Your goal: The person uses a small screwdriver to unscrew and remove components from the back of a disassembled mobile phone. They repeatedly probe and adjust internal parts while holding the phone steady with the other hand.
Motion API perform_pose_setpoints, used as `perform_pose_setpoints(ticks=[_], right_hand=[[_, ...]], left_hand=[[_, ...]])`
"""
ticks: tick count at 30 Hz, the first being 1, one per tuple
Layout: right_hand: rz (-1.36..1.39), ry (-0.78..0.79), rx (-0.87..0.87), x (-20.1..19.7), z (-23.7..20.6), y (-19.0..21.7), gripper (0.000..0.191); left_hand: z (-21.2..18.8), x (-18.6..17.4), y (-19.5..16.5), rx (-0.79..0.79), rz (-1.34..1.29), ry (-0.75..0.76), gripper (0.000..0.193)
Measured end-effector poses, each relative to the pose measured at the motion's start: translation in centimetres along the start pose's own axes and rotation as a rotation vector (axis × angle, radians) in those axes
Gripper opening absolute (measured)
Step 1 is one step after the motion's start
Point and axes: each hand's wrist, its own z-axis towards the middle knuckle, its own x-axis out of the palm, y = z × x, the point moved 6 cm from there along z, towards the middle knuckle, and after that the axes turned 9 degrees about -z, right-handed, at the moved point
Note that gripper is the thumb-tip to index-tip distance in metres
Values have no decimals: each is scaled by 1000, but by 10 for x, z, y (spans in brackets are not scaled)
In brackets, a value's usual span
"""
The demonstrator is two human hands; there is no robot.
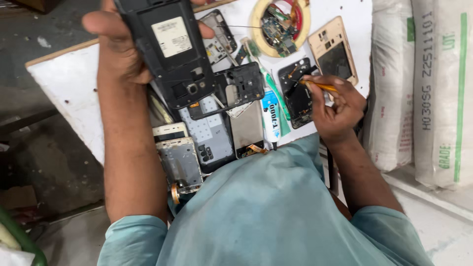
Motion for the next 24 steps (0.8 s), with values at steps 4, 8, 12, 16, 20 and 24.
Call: perform_pose_setpoints(ticks=[4, 8, 12, 16, 20, 24], right_hand=[[-5, -36, 80, -9, -3, 4, 57], [-179, -141, 162, -21, -3, 25, 56], [123, -288, 306, -8, 11, 42, 54], [544, -302, 351, 36, 36, 59, 54], [623, -158, 302, 76, 70, 88, 50], [645, -146, 337, 106, 99, 102, 53]], left_hand=[[1, -2, 3, -29, -82, 0, 104], [-3, -4, 4, -68, -213, -30, 103], [-3, -4, -1, -100, -234, -11, 110], [-4, 3, -10, -90, -234, 58, 112], [-7, 6, -16, -79, -218, 130, 116], [-3, -3, -16, -53, -169, 177, 112]])
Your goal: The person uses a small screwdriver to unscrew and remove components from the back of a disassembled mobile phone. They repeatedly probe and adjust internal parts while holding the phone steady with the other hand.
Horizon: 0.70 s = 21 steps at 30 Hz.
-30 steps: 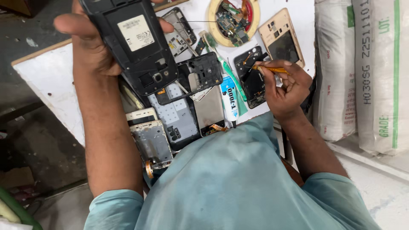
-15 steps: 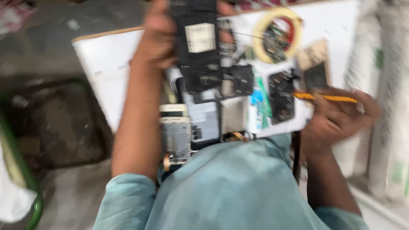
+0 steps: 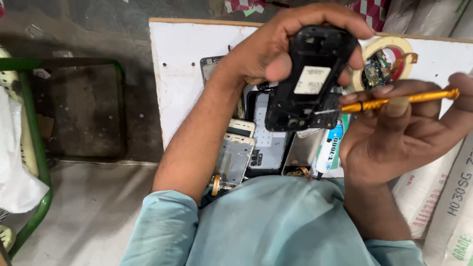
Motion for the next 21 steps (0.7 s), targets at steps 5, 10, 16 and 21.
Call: perform_pose_setpoints(ticks=[5, 10, 16, 21], right_hand=[[6, -77, 53, 20, 13, -18, 59], [-40, -72, 11, 24, 14, -29, 59], [-64, -83, -10, 25, 22, -34, 52], [-51, -73, -2, 22, 24, -36, 43]], left_hand=[[1, -19, 7, 28, 61, 22, 109], [0, -32, 13, 52, 109, 25, 104], [1, -39, 14, 80, 100, 24, 103], [-2, -42, 15, 54, 69, 22, 103]])
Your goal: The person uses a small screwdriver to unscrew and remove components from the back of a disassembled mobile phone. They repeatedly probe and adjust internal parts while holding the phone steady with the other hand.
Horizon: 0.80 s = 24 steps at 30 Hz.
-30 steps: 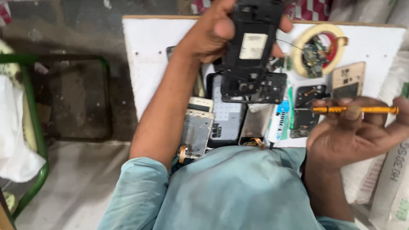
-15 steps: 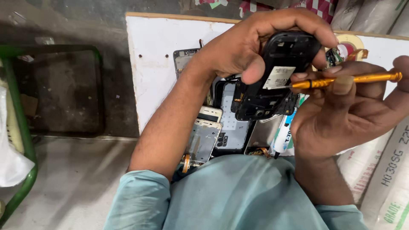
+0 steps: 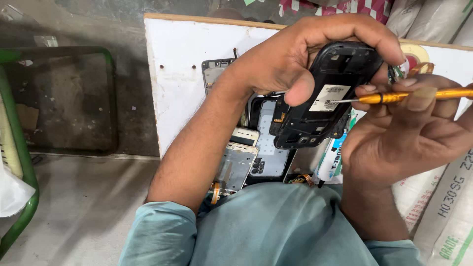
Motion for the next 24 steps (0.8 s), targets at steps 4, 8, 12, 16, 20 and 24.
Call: perform_pose_setpoints(ticks=[4, 8, 12, 16, 20, 24], right_hand=[[-12, 7, -2, -11, -2, -1, 36], [-36, 8, -17, -34, -5, -4, 30], [-91, -9, -35, -67, -10, -8, 25], [-181, -28, -59, -100, -10, -9, 22], [-335, -29, -87, -133, -4, -4, 21], [-580, -69, -77, -174, -5, -7, 29]], left_hand=[[3, 3, -5, 15, 7, -3, 106], [7, 6, -9, -5, -16, -22, 113], [7, 12, -13, 0, -38, -5, 110], [10, 16, -14, -4, -60, -18, 109], [14, 21, -20, -26, 5, -30, 111], [18, 33, -19, -86, 14, -97, 116]])
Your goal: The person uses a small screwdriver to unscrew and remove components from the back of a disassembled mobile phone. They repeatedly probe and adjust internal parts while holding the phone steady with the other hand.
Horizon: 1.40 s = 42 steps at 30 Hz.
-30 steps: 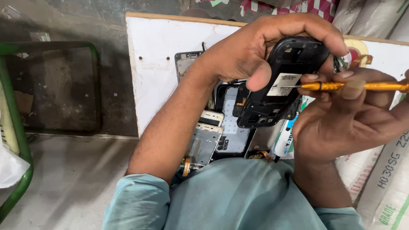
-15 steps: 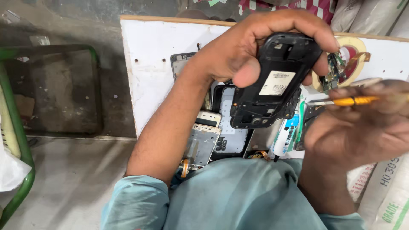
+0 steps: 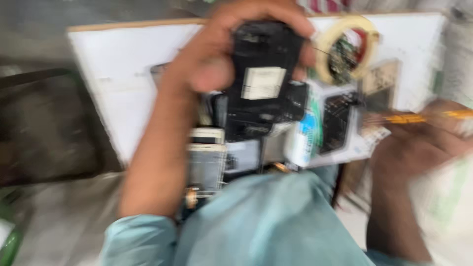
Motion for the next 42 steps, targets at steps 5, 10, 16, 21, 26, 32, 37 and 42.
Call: perform_pose_setpoints(ticks=[5, 10, 16, 21, 26, 32, 37, 42], right_hand=[[-104, -14, 64, -19, -22, -36, 53], [-27, 165, 42, -11, -34, -35, 31], [-284, 299, -143, -8, -30, -12, 25], [-158, 358, -76, -7, -40, -18, 59], [-31, 363, 15, -8, -47, -33, 66], [5, 357, 134, -10, -53, -47, 60], [90, 347, 153, -11, -56, -50, 55], [79, 362, 136, -10, -56, -49, 50]], left_hand=[[1, 13, 8, -59, 48, -150, 119], [7, 15, 8, 20, 91, -63, 115], [4, 5, 12, 77, 101, -31, 113], [2, 2, 17, 91, 86, 30, 114], [0, 0, 17, 99, 105, 43, 113], [-7, 4, 18, 90, 42, 29, 107], [-7, 1, 18, 90, 73, 27, 110], [-10, 2, 17, 90, 47, 35, 105]])
